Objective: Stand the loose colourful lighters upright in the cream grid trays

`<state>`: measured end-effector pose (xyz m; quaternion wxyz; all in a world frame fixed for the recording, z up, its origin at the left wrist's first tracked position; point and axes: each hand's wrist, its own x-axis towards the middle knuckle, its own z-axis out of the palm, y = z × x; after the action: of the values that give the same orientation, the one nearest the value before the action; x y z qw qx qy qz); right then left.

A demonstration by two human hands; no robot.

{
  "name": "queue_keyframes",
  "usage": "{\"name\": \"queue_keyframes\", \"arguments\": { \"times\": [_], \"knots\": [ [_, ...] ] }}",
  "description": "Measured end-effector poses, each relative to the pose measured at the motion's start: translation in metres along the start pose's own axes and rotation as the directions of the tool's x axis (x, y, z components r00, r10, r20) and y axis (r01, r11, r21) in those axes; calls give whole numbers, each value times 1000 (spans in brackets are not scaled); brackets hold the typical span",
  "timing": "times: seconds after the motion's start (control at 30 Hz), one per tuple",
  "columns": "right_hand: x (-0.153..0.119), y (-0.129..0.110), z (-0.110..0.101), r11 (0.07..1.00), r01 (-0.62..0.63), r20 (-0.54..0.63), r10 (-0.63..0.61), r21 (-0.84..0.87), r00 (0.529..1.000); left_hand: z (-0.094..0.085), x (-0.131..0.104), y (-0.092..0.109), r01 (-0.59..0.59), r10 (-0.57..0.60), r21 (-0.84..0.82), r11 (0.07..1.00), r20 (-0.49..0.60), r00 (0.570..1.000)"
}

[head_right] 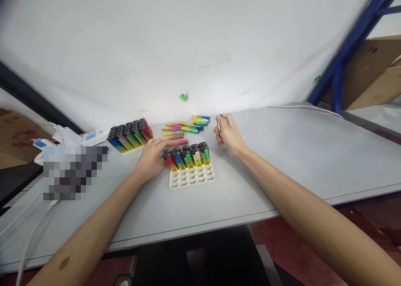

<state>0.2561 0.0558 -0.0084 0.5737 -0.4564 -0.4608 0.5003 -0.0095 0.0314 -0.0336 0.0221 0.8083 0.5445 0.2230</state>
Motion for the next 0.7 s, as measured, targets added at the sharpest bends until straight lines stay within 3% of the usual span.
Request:
{"name": "queue_keyframes", "arguments": {
  "times": [0.27, 0.7],
  "knots": [
    [-1, 5, -4, 982, -186, 75, 184, 18, 980, -2, -1, 2, 85, -85, 9, 996, 12, 996],
    [-4, 4, -5, 989, -149, 71, 148, 13, 986, -2, -2, 2, 93, -92, -37, 995, 25, 995]
  ]
}}
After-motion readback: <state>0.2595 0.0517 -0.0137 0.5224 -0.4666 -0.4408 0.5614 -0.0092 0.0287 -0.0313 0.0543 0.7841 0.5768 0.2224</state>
